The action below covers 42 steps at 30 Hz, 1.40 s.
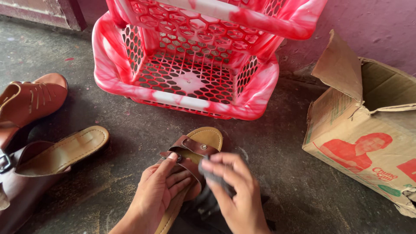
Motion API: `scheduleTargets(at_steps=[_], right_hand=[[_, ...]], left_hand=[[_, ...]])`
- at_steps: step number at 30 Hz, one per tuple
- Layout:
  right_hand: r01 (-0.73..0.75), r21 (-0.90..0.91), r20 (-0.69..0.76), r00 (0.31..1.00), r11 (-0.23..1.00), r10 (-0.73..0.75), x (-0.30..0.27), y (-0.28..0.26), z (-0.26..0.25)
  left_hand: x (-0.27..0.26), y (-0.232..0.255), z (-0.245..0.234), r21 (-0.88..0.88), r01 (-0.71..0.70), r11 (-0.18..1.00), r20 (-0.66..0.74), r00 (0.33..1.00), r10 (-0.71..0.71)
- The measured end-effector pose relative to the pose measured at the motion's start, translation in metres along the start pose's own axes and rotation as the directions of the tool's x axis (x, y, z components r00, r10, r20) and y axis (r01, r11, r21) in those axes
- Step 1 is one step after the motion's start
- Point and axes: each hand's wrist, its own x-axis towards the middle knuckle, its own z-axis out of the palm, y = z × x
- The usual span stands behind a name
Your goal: The person wipes a brown leather sandal with a dark cloth, cleaning the upper straps, sole, and interior. They then place the sandal into a cardboard box and repeat the process with a second sandal.
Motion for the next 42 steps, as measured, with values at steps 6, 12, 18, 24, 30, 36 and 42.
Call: scheduleTargets(at_steps=[6, 12, 18, 24, 30, 36, 42], right_hand=[[0.075, -0.13, 0.204, 0.978, 0.989, -0.048, 0.023, 0.0, 0.029], [0.171, -0.276, 0.056, 0.985, 0.946, -0.162, -0.048, 0.008, 0.032], [-0.04, -0.049, 0.172, 0.984, 0.998, 0.048, -0.054, 0.018, 0.02], [-0.358, 0.198, -0.175, 0.903, 0.912, 0.392, -0.016, 0.018, 0.009], [-0.412, 0.267, -0.126, 0.882, 0.871, 0.455, 0.002, 0.015, 0.007], [-0.148, -0.009, -0.065, 0.987, 0.989, 0.147, -0.003, -0.006, 0.043], [-0.008, -0.015, 0.009, 1.0, 1.0, 0.008, -0.02, -0.028, 0.066]], left_hand=[[0.0, -0.002, -0.003, -0.071, 0.019, 0.997, -0.01, 1.0, -0.019], [-0.001, -0.005, 0.0, -0.065, -0.013, 0.998, -0.038, 0.999, 0.011], [-0.009, -0.002, 0.008, -0.001, -0.023, 1.0, -0.073, 0.997, 0.023], [-0.016, -0.007, 0.012, 0.205, -0.141, 0.969, 0.122, 0.986, 0.117], [0.002, -0.014, 0.005, 0.245, -0.032, 0.969, -0.197, 0.977, 0.082], [0.023, 0.011, -0.019, 0.024, -0.059, 0.998, -0.227, 0.972, 0.063], [0.028, 0.027, -0.034, -0.068, 0.051, 0.996, -0.264, 0.962, -0.068]])
